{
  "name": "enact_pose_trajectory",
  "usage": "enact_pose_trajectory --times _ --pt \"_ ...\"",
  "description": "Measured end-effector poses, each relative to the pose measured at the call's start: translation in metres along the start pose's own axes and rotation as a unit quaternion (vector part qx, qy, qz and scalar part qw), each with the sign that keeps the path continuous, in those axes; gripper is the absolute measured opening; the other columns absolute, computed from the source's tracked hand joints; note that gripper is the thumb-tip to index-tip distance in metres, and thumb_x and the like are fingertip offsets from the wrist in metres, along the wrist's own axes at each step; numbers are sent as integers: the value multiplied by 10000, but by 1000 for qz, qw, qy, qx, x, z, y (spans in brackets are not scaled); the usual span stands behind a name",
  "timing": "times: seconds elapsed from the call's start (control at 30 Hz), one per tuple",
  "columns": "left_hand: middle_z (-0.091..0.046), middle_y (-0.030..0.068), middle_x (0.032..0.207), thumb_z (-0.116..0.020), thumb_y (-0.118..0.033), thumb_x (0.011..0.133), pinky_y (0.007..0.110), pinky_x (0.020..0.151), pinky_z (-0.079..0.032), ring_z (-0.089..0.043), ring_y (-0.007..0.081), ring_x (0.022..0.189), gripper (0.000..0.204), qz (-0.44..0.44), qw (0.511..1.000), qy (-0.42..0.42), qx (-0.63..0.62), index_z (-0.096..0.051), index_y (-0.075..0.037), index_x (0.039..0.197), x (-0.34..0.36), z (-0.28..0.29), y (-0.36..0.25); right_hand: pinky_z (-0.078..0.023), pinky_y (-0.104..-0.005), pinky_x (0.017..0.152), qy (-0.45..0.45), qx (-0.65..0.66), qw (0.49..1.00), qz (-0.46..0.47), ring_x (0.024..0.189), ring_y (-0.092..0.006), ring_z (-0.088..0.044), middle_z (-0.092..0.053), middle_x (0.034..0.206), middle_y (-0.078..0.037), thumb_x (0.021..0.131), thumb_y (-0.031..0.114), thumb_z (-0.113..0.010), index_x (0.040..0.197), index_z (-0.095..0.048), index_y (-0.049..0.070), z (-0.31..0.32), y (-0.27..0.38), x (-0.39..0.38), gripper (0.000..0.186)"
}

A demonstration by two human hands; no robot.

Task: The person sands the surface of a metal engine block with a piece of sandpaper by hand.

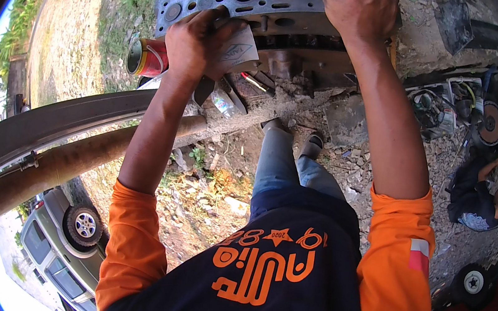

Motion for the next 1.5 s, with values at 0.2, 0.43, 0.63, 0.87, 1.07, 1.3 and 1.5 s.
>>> enact_pose_trajectory --times 0.2,0.43,0.63,0.87,1.07,1.3,1.5 --pt "-741 61 792 -809 -409 831 409 626 -561 -724 309 720 276 10 1000 -18 5 -754 -141 866 -2 -6 -7 -513 -489 825 1 8 1000 -7 931 -396 -657 -691 967 -158 917 187 -674 961 -683 55 1 1 0 139" --pt "-765 103 817 -845 -456 803 386 628 -574 -741 299 709 369 17 1000 4 -15 -816 -131 977 -1 2 6 -514 -490 835 10 -15 1000 -15 941 -404 -653 -694 980 -160 918 195 -676 969 -684 58 0 0 -2 146" --pt "-744 103 745 -839 -510 788 392 619 -572 -733 306 674 399 43 999 8 31 -788 -122 868 3 -7 -9 -512 -495 841 11 -11 1000 -15 943 -401 -655 -695 986 -158 913 210 -687 974 -679 58 -1 0 -3 164" --pt "-739 93 745 -811 -429 821 432 637 -575 -729 334 689 290 57 998 17 -6 -764 -143 818 3 0 -6 -515 -482 838 1 -32 999 -7 958 -390 -654 -691 991 -146 905 211 -698 967 -680 64 0 3 -2 161" --pt "-744 102 751 -814 -455 811 428 648 -579 -733 332 705 334 56 998 -10 14 -747 -129 823 0 -8 -9 -512 -485 850 18 -15 1000 -14 970 -386 -650 -686 1001 -147 899 213 -707 984 -676 61 -3 -1 -3 177" --pt "-749 114 764 -817 -463 807 424 666 -583 -736 334 712 345 66 998 2 -7 -766 -126 865 -1 -7 -1 -515 -484 835 12 -18 1000 -6 951 -394 -652 -683 996 -152 900 214 -704 994 -672 60 -1 4 -1 184" --pt "-750 123 764 -830 -482 789 420 675 -588 -741 331 713 389 91 995 2 25 -773 -112 891 0 -12 -14 -513 -484 839 14 -13 1000 -2 951 -397 -652 -679 990 -155 901 225 -701 1002 -673 56 -3 1 -3 199"
Point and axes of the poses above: each hand's wrist, its own x-axis towards the middle knuckle, its own z-axis out of the back of the hand, y = z × x, the point moved 4 cm from there along x, towards the middle knuckle
